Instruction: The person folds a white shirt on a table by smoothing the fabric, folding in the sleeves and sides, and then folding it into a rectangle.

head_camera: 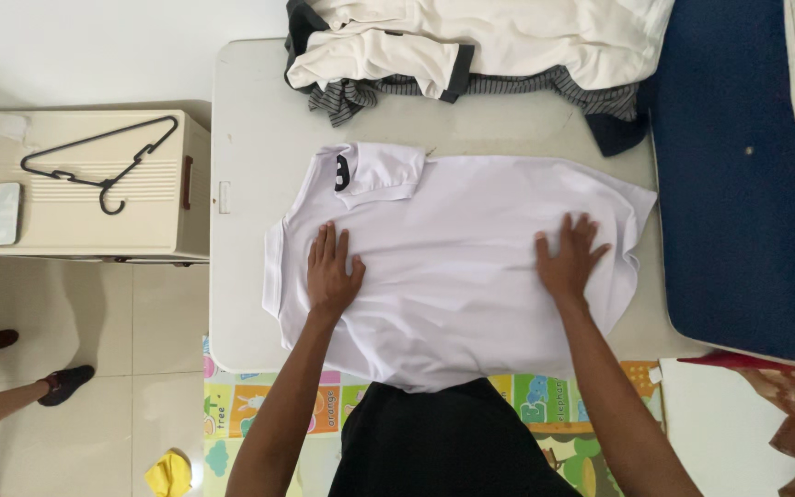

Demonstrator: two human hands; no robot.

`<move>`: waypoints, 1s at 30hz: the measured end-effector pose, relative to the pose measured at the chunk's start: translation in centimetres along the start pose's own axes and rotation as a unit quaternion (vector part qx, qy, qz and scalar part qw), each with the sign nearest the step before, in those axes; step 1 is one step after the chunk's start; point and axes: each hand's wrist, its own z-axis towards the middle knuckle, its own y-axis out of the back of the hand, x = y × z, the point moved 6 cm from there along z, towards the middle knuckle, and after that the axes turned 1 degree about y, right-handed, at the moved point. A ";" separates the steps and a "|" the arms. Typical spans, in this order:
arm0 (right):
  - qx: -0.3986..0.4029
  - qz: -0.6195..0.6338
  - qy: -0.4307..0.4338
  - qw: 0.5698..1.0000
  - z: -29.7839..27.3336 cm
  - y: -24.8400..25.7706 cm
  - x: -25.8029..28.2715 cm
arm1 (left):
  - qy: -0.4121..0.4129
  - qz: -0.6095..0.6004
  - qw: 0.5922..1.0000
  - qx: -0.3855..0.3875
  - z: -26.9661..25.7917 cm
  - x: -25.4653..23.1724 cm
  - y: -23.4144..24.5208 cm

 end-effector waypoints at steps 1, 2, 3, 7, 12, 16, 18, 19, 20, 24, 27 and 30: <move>-0.021 0.022 -0.007 1.000 1.0 1.0 -1.7 | 0.004 0.003 1.000 -0.002 0.0 -0.1 -0.1; -0.041 0.045 -0.014 0.998 1.8 1.7 -3.0 | 0.008 0.006 1.000 -0.002 0.0 -0.1 -0.2; -0.045 0.034 -0.036 0.998 2.6 1.7 -4.0 | 0.009 0.005 1.000 -0.006 0.0 -0.1 -0.2; -0.024 -0.007 -0.114 0.993 5.6 -0.1 -4.0 | 0.034 -0.001 0.999 -0.025 0.6 -0.5 -0.5; -0.039 -0.006 0.004 0.999 5.4 -2.8 -0.9 | 0.060 0.006 0.997 -0.039 2.0 -1.0 -1.5; -0.023 -0.015 0.057 0.998 5.6 -3.5 0.8 | 0.026 -0.036 0.998 -0.044 2.7 -2.4 -2.4; -0.003 -0.008 0.076 0.997 5.8 -3.6 2.3 | -0.005 -0.071 0.997 -0.037 2.9 -3.9 -2.9; 0.008 0.002 0.085 0.996 5.9 -3.9 3.3 | -0.029 -0.087 0.995 -0.036 3.0 -5.0 -3.3; 0.018 0.011 0.093 0.995 6.1 -4.2 4.4 | -0.053 -0.103 0.993 -0.035 3.3 -5.8 -3.5; 0.025 0.038 0.141 0.989 6.2 -4.3 7.6 | 0.012 -0.173 0.984 -0.033 5.3 -6.5 -4.5; 0.016 0.048 0.130 0.990 6.3 -3.7 8.1 | 0.041 -0.223 0.974 -0.029 6.3 -6.0 -4.1; 0.006 0.040 0.109 0.993 7.0 -2.6 7.0 | 0.049 -0.240 0.969 0.000 6.9 -5.9 -4.2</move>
